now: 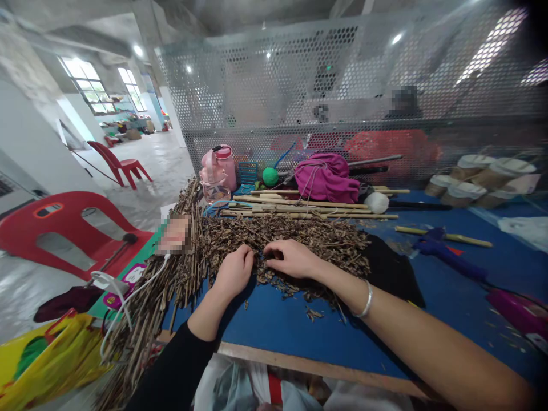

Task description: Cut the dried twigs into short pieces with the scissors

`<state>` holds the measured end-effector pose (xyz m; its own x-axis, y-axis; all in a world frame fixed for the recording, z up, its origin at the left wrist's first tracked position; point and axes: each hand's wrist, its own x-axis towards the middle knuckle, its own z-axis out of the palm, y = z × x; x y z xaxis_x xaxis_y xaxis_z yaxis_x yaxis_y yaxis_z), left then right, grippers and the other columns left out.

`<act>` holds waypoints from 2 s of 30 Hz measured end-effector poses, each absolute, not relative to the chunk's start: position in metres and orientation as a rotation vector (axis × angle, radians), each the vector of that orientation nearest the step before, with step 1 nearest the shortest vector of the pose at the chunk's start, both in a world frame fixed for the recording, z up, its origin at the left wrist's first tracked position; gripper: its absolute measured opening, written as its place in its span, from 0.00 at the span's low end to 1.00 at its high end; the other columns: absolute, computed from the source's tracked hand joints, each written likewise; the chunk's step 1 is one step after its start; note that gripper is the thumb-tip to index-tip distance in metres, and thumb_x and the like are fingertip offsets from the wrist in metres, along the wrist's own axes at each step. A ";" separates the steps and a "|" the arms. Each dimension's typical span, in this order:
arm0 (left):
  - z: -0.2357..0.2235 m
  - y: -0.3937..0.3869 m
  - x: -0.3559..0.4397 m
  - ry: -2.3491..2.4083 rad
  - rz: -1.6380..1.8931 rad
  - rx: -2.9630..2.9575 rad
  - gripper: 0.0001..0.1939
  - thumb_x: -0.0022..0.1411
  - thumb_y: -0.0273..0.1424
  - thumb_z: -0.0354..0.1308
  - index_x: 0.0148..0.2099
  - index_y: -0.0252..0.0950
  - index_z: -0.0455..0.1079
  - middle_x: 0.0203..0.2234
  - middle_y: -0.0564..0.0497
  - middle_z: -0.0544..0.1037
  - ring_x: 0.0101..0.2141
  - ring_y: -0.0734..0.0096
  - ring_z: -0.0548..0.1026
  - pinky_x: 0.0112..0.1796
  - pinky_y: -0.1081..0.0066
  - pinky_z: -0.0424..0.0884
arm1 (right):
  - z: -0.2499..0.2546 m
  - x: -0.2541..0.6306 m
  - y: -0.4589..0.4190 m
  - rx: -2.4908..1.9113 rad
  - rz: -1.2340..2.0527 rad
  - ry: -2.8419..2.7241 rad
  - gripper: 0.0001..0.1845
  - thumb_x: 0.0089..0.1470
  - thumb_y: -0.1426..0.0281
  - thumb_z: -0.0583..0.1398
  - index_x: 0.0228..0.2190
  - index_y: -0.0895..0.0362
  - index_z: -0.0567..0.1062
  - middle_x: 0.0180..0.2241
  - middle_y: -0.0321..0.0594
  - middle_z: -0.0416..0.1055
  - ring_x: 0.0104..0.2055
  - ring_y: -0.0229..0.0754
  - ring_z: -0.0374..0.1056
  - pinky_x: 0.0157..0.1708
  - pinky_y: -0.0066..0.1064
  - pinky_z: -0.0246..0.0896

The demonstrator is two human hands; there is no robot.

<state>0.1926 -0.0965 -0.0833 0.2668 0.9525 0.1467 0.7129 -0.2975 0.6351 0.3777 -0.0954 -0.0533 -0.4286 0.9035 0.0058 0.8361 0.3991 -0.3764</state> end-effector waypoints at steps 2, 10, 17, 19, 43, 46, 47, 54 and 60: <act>-0.083 -0.097 0.193 1.495 0.716 2.095 0.12 0.63 0.34 0.42 0.32 0.38 0.64 0.24 0.50 0.73 0.28 0.71 0.70 0.32 0.75 0.60 | -0.054 0.376 -0.093 -1.503 0.323 -2.501 0.12 0.53 0.67 0.54 0.36 0.52 0.77 0.34 0.38 0.73 0.36 0.39 0.68 0.34 0.26 0.56; -0.079 -0.098 0.193 1.509 0.703 2.064 0.12 0.63 0.34 0.43 0.31 0.37 0.64 0.23 0.50 0.71 0.26 0.71 0.68 0.31 0.74 0.58 | -0.056 0.376 -0.073 -1.425 0.168 -2.853 0.19 0.49 0.74 0.55 0.41 0.45 0.76 0.36 0.38 0.73 0.38 0.42 0.69 0.30 0.26 0.56; -0.079 -0.098 0.193 1.503 0.666 2.114 0.12 0.63 0.34 0.41 0.32 0.38 0.64 0.23 0.50 0.71 0.26 0.70 0.68 0.30 0.73 0.58 | -0.054 0.381 -0.071 -1.321 0.260 -2.867 0.19 0.48 0.76 0.55 0.39 0.47 0.76 0.36 0.37 0.74 0.38 0.40 0.69 0.32 0.25 0.57; -0.078 -0.098 0.194 1.519 0.645 2.114 0.12 0.63 0.34 0.41 0.33 0.38 0.64 0.24 0.50 0.71 0.27 0.69 0.68 0.31 0.73 0.58 | -0.053 0.382 -0.072 -1.303 0.310 -2.843 0.17 0.48 0.76 0.55 0.38 0.49 0.77 0.37 0.37 0.74 0.39 0.40 0.68 0.34 0.25 0.57; -0.079 -0.101 0.194 1.292 0.928 1.610 0.15 0.60 0.41 0.46 0.33 0.35 0.65 0.22 0.54 0.72 0.13 0.80 0.63 0.18 0.77 0.59 | -0.051 0.392 -0.072 -1.350 0.483 -2.570 0.08 0.53 0.68 0.56 0.29 0.56 0.76 0.31 0.37 0.72 0.35 0.37 0.67 0.36 0.24 0.57; -0.068 -0.104 0.197 1.219 0.997 1.478 0.15 0.57 0.42 0.49 0.32 0.34 0.65 0.28 0.51 0.74 0.13 0.83 0.63 0.17 0.78 0.58 | -0.043 0.395 -0.076 -1.362 0.512 -2.299 0.10 0.53 0.67 0.55 0.28 0.58 0.75 0.34 0.40 0.70 0.37 0.37 0.65 0.38 0.27 0.56; -0.063 -0.107 0.198 1.203 0.993 1.450 0.16 0.57 0.43 0.51 0.32 0.33 0.65 0.27 0.52 0.74 0.13 0.83 0.63 0.17 0.78 0.58 | -0.041 0.395 -0.079 -1.365 0.595 -2.166 0.11 0.53 0.66 0.55 0.28 0.59 0.74 0.32 0.39 0.69 0.35 0.37 0.65 0.37 0.27 0.56; -0.038 -0.141 0.205 1.040 0.854 1.266 0.19 0.53 0.46 0.55 0.33 0.32 0.67 0.21 0.54 0.71 0.14 0.84 0.61 0.13 0.82 0.54 | -0.031 0.364 -0.126 -1.113 1.285 -1.614 0.11 0.48 0.63 0.58 0.26 0.59 0.70 0.22 0.33 0.68 0.25 0.34 0.62 0.31 0.27 0.57; -0.043 -0.200 0.176 1.156 0.711 1.184 0.22 0.50 0.49 0.57 0.31 0.32 0.67 0.15 0.56 0.68 0.12 0.86 0.58 0.13 0.82 0.53 | -0.033 0.334 -0.175 -1.140 1.147 -1.764 0.05 0.46 0.71 0.58 0.22 0.59 0.72 0.20 0.33 0.67 0.23 0.32 0.59 0.24 0.23 0.55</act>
